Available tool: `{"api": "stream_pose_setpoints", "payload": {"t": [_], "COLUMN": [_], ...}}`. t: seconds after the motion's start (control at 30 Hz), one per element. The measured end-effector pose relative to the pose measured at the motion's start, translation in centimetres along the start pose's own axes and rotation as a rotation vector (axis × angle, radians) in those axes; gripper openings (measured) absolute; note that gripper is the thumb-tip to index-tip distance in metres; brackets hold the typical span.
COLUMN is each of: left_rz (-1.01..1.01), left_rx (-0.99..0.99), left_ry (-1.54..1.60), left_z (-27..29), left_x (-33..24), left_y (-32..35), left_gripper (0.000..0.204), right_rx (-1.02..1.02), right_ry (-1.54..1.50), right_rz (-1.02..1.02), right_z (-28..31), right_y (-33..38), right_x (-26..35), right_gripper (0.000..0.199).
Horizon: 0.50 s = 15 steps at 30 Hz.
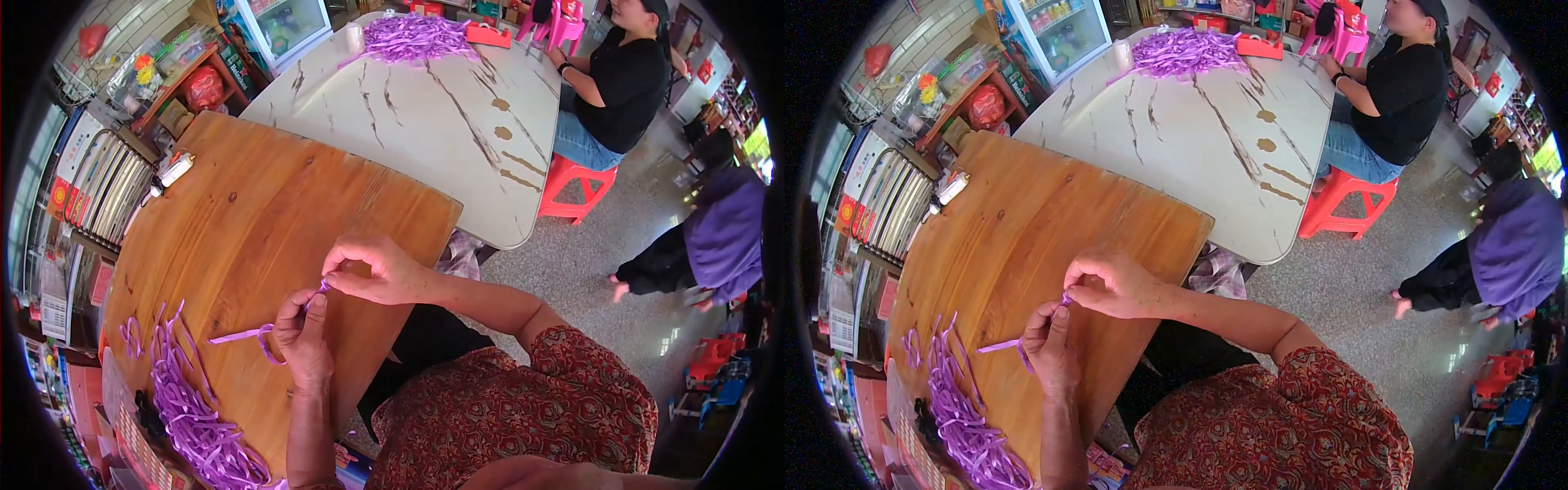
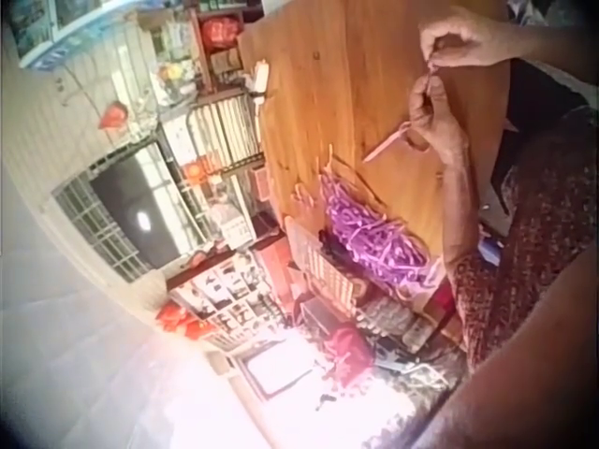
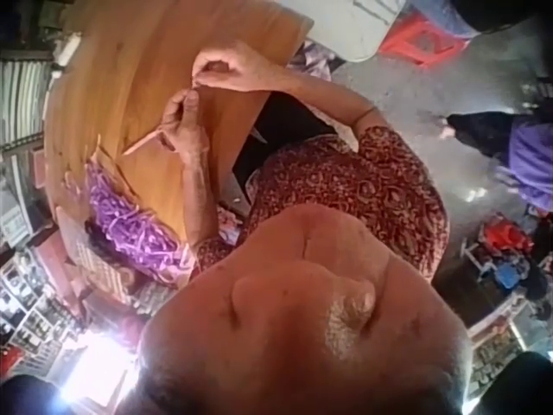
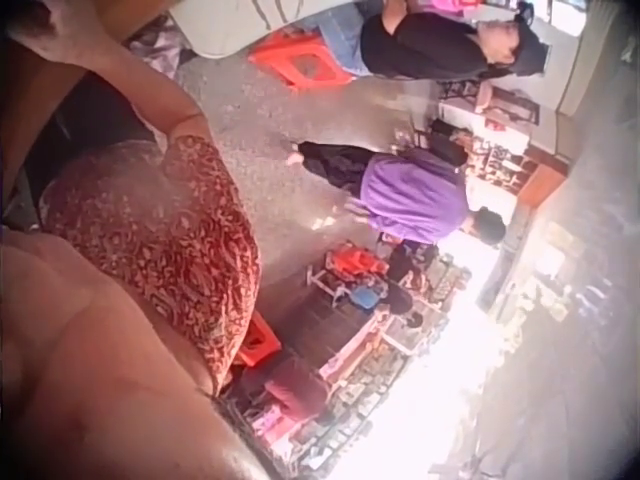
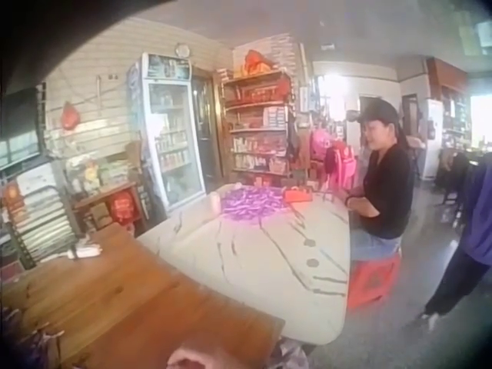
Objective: The person rolls purple ribbons into small decorative shapes one by one, adding them to a pile on the table. They then pick up a long purple ribbon and tie it into a loop.
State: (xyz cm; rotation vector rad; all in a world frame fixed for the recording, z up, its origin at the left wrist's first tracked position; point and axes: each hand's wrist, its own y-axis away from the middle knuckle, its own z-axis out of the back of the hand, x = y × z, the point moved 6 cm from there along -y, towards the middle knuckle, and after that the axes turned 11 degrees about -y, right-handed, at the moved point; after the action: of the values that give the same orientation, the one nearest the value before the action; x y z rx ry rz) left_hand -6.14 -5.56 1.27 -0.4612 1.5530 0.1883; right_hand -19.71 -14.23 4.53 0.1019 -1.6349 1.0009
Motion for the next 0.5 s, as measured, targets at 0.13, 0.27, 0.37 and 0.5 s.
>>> {"api": "stream_pose_setpoints", "payload": {"t": [0.13, 0.27, 0.37, 0.5], "left_rz": [0.047, -0.081, -0.099, -0.127], "left_rx": [0.029, 0.049, 0.031, 0.015], "left_ry": [-0.033, -0.180, -0.258, -0.313], "left_z": [0.0, -0.3, -0.3, -0.3], "left_x": [-0.1, -1.0, -1.5, -2.0], "left_y": [0.1, 0.2, 0.0, -0.1], "left_gripper": [0.011, 0.010, 0.007, 0.005], "right_rx": [0.019, 0.152, 0.184, 0.142], "right_ry": [0.040, 0.073, 0.094, 0.161], "right_rz": [0.197, 0.132, -0.028, 0.078], "right_z": [-0.7, -1.3, -0.3, 0.8], "right_y": [-0.4, 0.0, 0.1, 0.1], "right_x": [1.8, 1.0, 0.0, 0.6], "right_gripper": [0.019, 0.021, 0.016, 0.010]}}
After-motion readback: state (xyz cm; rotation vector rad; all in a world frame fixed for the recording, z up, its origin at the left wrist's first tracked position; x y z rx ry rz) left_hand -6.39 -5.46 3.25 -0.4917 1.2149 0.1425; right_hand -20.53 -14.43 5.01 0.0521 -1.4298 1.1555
